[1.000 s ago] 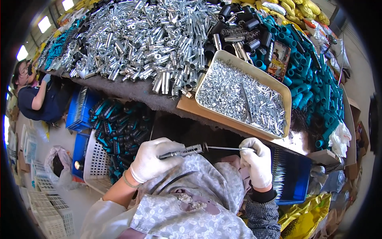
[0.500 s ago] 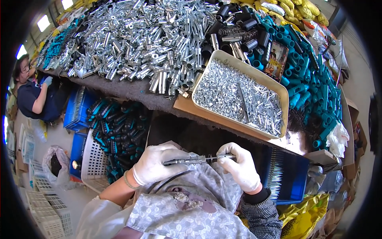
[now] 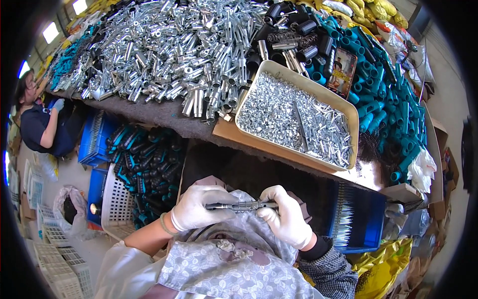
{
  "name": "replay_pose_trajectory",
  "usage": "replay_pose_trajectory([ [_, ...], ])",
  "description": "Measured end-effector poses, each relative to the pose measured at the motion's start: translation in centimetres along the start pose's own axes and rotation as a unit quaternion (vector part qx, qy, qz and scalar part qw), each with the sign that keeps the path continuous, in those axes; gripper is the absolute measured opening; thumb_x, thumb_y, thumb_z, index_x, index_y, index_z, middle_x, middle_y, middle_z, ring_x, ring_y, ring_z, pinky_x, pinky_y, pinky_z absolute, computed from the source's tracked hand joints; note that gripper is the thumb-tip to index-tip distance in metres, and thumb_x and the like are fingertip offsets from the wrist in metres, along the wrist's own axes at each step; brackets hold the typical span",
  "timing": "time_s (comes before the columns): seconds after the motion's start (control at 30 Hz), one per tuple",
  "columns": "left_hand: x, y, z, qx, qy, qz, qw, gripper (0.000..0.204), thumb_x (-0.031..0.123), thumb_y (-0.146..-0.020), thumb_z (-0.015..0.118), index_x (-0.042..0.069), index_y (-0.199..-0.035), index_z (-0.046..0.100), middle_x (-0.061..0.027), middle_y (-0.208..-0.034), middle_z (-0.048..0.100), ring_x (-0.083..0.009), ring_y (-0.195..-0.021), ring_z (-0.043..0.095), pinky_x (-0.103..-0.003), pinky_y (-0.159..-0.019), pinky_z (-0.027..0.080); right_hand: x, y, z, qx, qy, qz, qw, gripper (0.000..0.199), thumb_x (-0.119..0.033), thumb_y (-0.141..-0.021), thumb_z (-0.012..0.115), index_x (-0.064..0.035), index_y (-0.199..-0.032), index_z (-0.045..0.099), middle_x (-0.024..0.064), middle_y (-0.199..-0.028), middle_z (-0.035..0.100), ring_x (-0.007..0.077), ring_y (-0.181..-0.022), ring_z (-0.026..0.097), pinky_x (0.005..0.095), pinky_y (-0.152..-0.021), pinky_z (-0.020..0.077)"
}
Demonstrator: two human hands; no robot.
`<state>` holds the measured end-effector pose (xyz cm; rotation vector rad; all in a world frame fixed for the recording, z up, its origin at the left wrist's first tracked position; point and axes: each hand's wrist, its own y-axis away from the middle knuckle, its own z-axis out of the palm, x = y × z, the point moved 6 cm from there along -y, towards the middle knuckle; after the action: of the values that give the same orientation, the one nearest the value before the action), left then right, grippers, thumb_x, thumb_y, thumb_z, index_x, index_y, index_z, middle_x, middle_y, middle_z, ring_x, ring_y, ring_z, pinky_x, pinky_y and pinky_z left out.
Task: Manual assembly of industrial hardware parts including metal sleeves, springs, and plastic handles at a factory workbench.
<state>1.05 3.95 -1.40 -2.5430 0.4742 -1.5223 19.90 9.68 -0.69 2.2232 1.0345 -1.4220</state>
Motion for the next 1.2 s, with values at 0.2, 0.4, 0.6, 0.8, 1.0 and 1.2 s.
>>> replay_pose_trajectory([
  [0.2,1.3,-0.4,0.2,0.021,-0.014,-0.018,1.000,0.026,0.009,-0.074,0.082,0.000,-0.096,0.074,-0.0124,-0.087,0.071,-0.0254,-0.077,0.069,-0.032,-0.071,0.054,0.5,-0.5,-0.3,-0.003,0.002,-0.004,1.000,0.024,-0.017,-0.095,0.060,-0.0002,-0.106,0.048,0.0133,-0.093,0.057,0.0233,-0.076,0.058,0.0330,-0.073,0.0487],
  [0.4,0.1,0.2,-0.1,0.097,0.021,-0.020,0.995,0.026,0.009,-0.071,0.083,0.004,-0.095,0.075,-0.0113,-0.084,0.071,-0.0264,-0.075,0.069,-0.035,-0.070,0.054,1.5,1.5,-1.1,0.171,-0.164,0.013,0.972,0.028,0.003,-0.084,0.061,0.0026,-0.112,0.063,0.0137,-0.110,0.061,0.0227,-0.100,0.063,0.0332,-0.087,0.0509],
  [0.6,0.8,-0.7,-0.5,0.094,-0.035,-0.007,0.995,0.025,0.013,-0.074,0.082,0.003,-0.095,0.074,-0.0119,-0.087,0.072,-0.0283,-0.076,0.069,-0.035,-0.071,0.056,0.8,1.3,0.3,0.103,-0.112,0.018,0.988,0.034,0.004,-0.086,0.057,0.0038,-0.120,0.061,0.0111,-0.112,0.060,0.0170,-0.097,0.063,0.0284,-0.084,0.0510],
  [0.8,1.1,-1.8,-1.0,0.095,-0.083,0.012,0.992,0.025,0.014,-0.074,0.082,0.005,-0.097,0.073,-0.0105,-0.085,0.070,-0.0276,-0.074,0.069,-0.034,-0.066,0.056,0.6,0.3,-0.9,0.078,-0.127,0.083,0.985,0.033,0.002,-0.090,0.055,0.0056,-0.122,0.061,0.0108,-0.106,0.068,0.0157,-0.097,0.065,0.0289,-0.089,0.0514],
  [1.0,1.9,-2.5,0.6,0.055,-0.197,0.090,0.975,0.029,0.017,-0.070,0.081,0.008,-0.096,0.073,-0.0066,-0.083,0.068,-0.0241,-0.071,0.067,-0.034,-0.061,0.055,1.4,1.5,-1.3,0.004,-0.301,0.221,0.927,0.038,-0.009,-0.101,0.053,0.0095,-0.134,0.052,0.0162,-0.116,0.068,0.0193,-0.103,0.066,0.0302,-0.092,0.0527],
  [1.2,2.5,-2.2,1.0,0.052,-0.198,0.121,0.971,0.030,0.015,-0.064,0.083,0.008,-0.090,0.071,-0.0071,-0.079,0.065,-0.0252,-0.070,0.067,-0.034,-0.056,0.053,2.5,2.2,-1.6,-0.108,-0.486,0.273,0.823,0.050,-0.025,-0.105,0.051,0.0078,-0.142,0.044,0.0195,-0.122,0.066,0.0208,-0.101,0.067,0.0308,-0.088,0.0540],
])
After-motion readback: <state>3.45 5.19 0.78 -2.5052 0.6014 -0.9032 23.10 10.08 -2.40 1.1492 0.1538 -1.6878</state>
